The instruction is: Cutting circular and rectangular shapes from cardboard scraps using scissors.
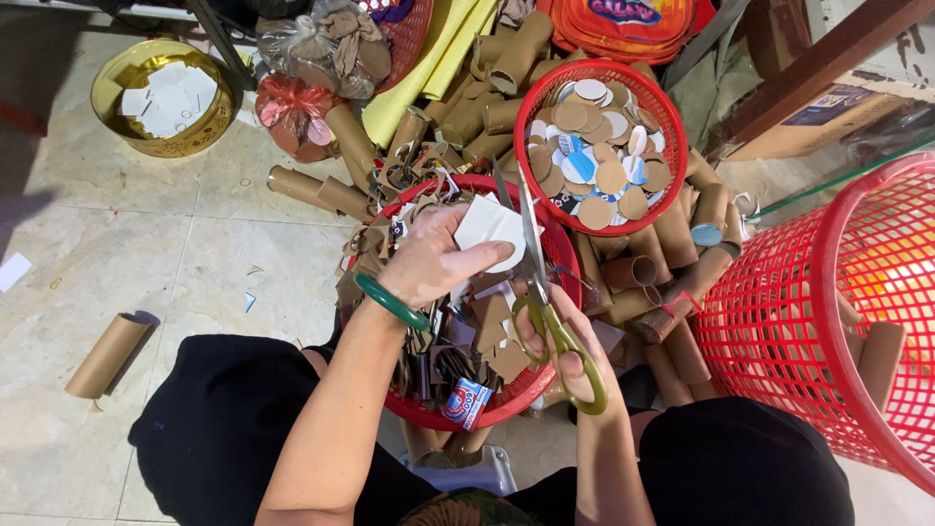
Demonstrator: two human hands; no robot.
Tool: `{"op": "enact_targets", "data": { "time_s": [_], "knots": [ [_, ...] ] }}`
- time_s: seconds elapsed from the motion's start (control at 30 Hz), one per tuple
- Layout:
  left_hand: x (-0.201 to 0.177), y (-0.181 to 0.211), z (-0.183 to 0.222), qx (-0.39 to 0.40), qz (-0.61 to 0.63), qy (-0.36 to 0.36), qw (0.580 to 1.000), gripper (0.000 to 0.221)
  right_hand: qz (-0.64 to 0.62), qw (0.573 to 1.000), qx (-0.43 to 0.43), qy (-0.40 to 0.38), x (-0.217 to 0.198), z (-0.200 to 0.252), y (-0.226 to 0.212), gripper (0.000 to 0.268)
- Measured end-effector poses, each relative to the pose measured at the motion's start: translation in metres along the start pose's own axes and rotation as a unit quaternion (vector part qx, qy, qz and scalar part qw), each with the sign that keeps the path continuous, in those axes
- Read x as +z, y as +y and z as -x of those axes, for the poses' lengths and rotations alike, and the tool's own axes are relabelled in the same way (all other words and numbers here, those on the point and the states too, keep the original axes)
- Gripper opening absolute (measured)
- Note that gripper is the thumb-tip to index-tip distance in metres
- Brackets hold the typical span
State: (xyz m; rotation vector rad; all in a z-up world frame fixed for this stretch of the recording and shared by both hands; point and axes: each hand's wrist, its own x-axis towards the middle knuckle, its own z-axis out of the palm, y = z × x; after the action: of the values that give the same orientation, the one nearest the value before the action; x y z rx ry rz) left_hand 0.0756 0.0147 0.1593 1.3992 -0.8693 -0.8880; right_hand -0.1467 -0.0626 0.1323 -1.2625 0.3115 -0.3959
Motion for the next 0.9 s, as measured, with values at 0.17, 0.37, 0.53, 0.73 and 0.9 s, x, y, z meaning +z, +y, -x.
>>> {"op": "enact_targets", "data": {
  "time_s": [0.17, 0.37, 0.53, 0.73, 0.9],
  "knots": [
    [-0.010, -0.008, -0.001, 0.040, 0.030, -0.040, 0.998, 0.028, 0.026, 0.999, 0.018, 0.003, -0.018, 0.006, 0.014, 0.134],
    [-0.011, 0.002, 0.002, 0.019, -0.071, -0.068, 0.995, 0.032, 0.017, 1.000, 0.002, -0.020, -0.010, 0.008, 0.005, 0.134],
    [-0.012, -0.001, 0.001, 0.006, -0.008, -0.069, 0.998, 0.036, -0.044, 0.999, 0.002, 0.016, -0.006, 0.008, 0.013, 0.131],
    [-0.012, -0.021, -0.004, 0.020, 0.114, -0.057, 0.992, 0.036, -0.021, 0.999, 0.031, -0.008, -0.004, 0.001, 0.002, 0.130],
    [0.009, -0.041, -0.012, 0.009, 0.299, 0.067, 0.952, 0.031, -0.014, 0.998, 0.032, 0.044, 0.000, 0.001, 0.009, 0.132]
  ]
}}
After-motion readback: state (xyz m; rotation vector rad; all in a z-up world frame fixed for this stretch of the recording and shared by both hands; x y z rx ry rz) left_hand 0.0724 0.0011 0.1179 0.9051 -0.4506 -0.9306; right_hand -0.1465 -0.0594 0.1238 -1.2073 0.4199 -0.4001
